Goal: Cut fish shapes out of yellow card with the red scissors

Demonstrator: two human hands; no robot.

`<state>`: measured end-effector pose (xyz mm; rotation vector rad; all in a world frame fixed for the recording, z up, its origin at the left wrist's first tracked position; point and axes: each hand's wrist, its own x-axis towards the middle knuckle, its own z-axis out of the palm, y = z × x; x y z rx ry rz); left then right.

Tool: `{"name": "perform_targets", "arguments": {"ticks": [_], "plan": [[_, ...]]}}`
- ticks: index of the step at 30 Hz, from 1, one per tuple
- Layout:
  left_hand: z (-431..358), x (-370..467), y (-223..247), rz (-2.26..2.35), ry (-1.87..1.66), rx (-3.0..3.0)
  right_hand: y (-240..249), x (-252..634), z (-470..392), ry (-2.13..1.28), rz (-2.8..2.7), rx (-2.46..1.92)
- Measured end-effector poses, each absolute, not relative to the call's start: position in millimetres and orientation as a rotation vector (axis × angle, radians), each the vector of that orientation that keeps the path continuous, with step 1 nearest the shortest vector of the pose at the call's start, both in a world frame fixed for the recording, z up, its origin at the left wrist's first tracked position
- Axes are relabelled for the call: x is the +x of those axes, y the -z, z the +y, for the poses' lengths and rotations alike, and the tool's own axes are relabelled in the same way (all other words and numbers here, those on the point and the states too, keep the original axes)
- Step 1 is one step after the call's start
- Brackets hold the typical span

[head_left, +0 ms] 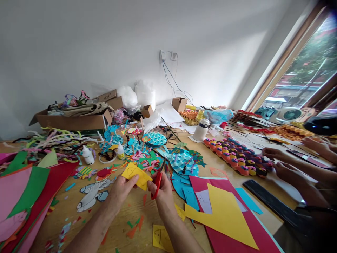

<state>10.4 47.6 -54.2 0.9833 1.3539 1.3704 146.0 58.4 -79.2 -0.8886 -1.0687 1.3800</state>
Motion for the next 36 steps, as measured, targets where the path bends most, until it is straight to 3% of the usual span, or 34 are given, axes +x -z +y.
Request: {"name": "perform_targets", "arguments": {"ticks": [12,19,36], "plan": [[40.0,14.1,45.2,1.251,-1.531,0.914,74.0,137.9,46.1,-1.615,-1.222,-0.804],[30.7,17.5,28.4,1.235,-1.444,0.951,62.0,148.4,47.9,-1.549,-1.129,-0.732],[39.3,7.8,-15.5,1.246,-1.403,1.059,-6.2,132.2,60.8,-1.513,-1.198,-0.611]]}}
